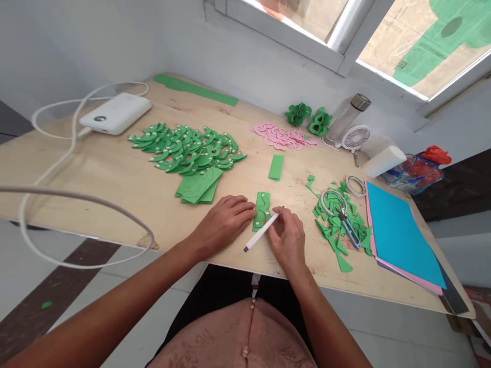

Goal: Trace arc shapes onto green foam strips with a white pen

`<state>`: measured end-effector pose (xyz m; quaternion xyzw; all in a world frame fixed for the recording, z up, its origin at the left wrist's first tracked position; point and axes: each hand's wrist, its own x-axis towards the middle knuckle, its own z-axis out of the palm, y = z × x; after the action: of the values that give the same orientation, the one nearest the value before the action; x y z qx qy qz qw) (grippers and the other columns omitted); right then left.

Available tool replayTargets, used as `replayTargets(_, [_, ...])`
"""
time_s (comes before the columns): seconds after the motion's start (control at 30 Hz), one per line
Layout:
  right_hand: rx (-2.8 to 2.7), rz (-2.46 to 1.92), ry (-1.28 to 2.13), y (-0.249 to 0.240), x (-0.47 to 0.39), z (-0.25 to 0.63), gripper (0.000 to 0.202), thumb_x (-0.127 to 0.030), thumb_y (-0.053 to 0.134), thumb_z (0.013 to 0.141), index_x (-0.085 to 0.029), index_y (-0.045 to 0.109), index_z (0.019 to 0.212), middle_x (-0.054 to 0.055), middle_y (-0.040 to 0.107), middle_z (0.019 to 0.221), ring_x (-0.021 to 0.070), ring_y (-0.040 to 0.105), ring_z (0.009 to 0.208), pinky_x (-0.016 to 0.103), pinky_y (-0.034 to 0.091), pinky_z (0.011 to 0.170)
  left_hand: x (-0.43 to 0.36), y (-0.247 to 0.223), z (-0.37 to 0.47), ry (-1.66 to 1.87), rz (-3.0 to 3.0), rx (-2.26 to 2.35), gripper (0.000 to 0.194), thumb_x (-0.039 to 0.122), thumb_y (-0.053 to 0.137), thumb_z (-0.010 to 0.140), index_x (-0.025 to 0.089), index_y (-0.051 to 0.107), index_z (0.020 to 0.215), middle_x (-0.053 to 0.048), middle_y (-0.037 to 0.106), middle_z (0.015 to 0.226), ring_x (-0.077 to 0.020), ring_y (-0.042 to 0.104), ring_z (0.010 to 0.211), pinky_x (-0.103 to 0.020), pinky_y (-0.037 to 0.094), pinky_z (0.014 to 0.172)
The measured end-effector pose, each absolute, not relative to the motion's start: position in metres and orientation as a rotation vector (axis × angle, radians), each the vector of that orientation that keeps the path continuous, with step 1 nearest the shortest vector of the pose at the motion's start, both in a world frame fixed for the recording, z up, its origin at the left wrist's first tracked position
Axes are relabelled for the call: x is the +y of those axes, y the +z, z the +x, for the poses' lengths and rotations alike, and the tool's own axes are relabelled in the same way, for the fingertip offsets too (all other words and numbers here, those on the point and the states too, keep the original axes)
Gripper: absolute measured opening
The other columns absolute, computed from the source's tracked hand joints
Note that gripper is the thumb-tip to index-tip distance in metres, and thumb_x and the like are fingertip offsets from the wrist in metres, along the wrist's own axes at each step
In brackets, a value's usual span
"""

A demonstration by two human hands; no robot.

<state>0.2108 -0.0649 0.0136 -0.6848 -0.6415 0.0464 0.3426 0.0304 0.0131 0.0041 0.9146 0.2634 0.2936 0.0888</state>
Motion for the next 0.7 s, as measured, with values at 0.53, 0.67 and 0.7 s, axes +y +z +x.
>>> replayTargets(0.53, [-1.967, -1.659, 0.093, 0.0108, -0.0627, 0.2143, 0.04, -0.013, 0.051, 0.087, -0.022, 0.055, 0.126, 0.009, 0.068, 0.12, 0.0281, 0.057, 0.12, 0.047, 0.042, 0.102, 0.0145, 0.0008, 0.0304, 0.897, 2.809, 0.772, 0.023, 0.015, 0.045, 0.099, 0.019, 0.067, 0.103, -0.005, 0.071, 0.116, -0.0254, 0.058, 0.111, -0.044, 0.048, 0.095])
replayTargets(0.67, [-1.967, -1.617, 0.073, 0.0116, -0.0623, 0.2132, 0.042, -0.012, 0.05, 0.088, -0.022, 0.052, 0.129, 0.01, 0.066, 0.127, 0.0275, 0.054, 0.124, 0.047, 0.041, 0.104, 0.0144, -0.0027, 0.0303, 0.919, 2.822, 0.778, 0.022, 0.016, 0.046, 0.099, 0.018, 0.067, 0.106, -0.006, 0.07, 0.119, -0.026, 0.059, 0.11, -0.045, 0.049, 0.095])
replayTargets(0.7, [-1.988, -1.603, 0.083, 0.0123, -0.0618, 0.2126, 0.043, -0.012, 0.049, 0.089, -0.022, 0.051, 0.13, 0.01, 0.064, 0.129, 0.0273, 0.053, 0.126, 0.047, 0.041, 0.105, 0.0143, -0.0034, 0.0302, 0.92, 2.822, 0.781, 0.022, 0.016, 0.046, 0.099, 0.018, 0.067, 0.106, -0.006, 0.07, 0.12, -0.026, 0.059, 0.111, -0.045, 0.049, 0.095])
